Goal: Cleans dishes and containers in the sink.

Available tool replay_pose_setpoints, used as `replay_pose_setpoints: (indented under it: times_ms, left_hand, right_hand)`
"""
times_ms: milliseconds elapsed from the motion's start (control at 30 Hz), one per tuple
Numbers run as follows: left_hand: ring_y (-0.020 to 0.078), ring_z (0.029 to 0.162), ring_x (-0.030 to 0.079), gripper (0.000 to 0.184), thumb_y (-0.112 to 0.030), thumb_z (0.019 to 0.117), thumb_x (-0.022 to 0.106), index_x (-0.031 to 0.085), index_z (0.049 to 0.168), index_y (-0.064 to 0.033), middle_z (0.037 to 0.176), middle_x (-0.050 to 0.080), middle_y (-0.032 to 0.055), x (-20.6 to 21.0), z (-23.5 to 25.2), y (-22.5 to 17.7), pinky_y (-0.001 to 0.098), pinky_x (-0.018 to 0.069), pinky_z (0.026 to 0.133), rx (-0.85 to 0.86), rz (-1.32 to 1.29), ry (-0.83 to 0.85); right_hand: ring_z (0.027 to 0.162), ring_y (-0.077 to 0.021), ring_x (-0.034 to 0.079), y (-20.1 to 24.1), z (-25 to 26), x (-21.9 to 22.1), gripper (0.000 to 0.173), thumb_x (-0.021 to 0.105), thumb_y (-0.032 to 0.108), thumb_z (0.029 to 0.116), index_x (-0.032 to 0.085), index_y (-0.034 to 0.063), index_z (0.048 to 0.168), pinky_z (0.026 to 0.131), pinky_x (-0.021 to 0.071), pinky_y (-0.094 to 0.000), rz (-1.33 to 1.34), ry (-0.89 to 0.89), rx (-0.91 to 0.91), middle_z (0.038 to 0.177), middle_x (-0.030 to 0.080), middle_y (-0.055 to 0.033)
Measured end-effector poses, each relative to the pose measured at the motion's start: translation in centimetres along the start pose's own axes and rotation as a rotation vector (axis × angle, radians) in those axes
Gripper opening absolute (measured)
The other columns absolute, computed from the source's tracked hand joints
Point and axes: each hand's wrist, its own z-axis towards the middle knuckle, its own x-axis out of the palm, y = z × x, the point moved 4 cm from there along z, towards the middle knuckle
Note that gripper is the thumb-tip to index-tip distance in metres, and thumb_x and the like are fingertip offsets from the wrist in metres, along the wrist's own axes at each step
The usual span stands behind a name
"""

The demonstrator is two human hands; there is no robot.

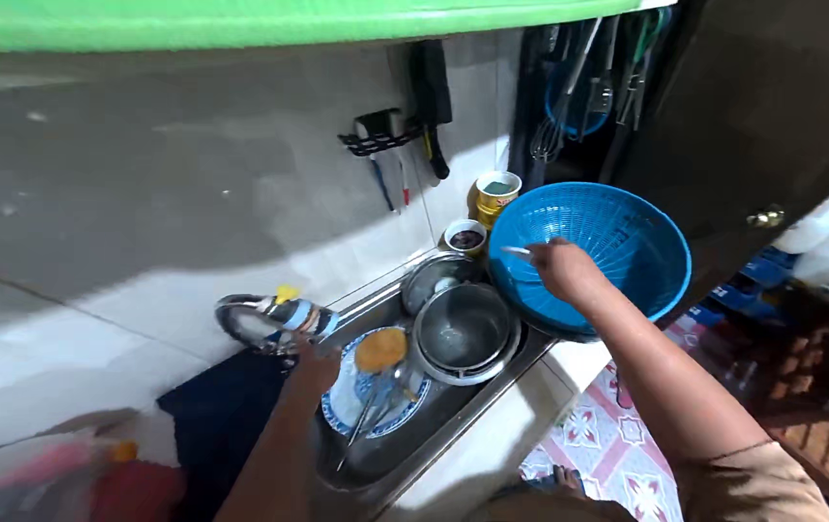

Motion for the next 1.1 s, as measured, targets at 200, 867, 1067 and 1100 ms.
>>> replay_pose_setpoints:
  times_ms: [200,867,1067,1100]
  left_hand:
    - [0.0429,0.123,0.06,0.05,-0.018,0.105,0.055,0.045,0.152,-0.0036,0.138,0.058,0.0283,2.9,-7.0,-5.0,0.0599,0.0467,0.105,0.43,0.011,0.319]
    - [0.0415,0.085,0.066,0.009,0.002,0.0815,0.068,0.064,0.089,0.0035,0.091,0.067,0.0241,14.1,-21.4,-38.3,0.0613,0.0523,0.073,0.862,0.229,-0.022]
    - [0.0472,0.11,0.063,0.047,-0.015,0.0874,0.08,0.063,0.126,0.0046,0.118,0.066,0.0295,16.0,-22.5,-42.3,0.0673,0.0485,0.095,0.572,0.308,0.353]
    - [0.0448,0.099,0.065,0.037,-0.013,0.0902,0.075,0.062,0.117,0.009,0.107,0.066,0.0303,15.5,-23.1,-43.6,0.0642,0.051,0.088,0.532,0.267,0.347]
  right_hand:
    - [0.111,-0.0401,0.068,-10.1,-6.2,3.5,0.057,0.041,0.064,0.1022,0.071,0.0197,0.124,0.093,0.0518,-0.0687,-0.05,0.291,0.036,0.114,0.073,-0.0157]
    - [0.11,-0.0291,0.07,-23.9,-8.4,-6.0,0.034,0.057,0.039,0.1041,0.074,0.0114,0.113,0.109,0.0446,-0.0619,-0.009,0.156,-0.798,0.108,0.074,-0.009]
    - [0.134,-0.033,0.056,-26.6,-3.4,-9.8,0.033,0.054,0.035,0.1057,0.074,0.012,0.121,0.113,0.0394,-0.0642,0.101,0.209,-0.926,0.129,0.069,-0.0097]
    - [0.131,-0.0309,0.059,-27.0,-2.5,-10.3,0.032,0.056,0.034,0.105,0.075,0.0128,0.119,0.112,0.042,-0.0613,0.136,0.168,-0.965,0.126,0.071,-0.0082]
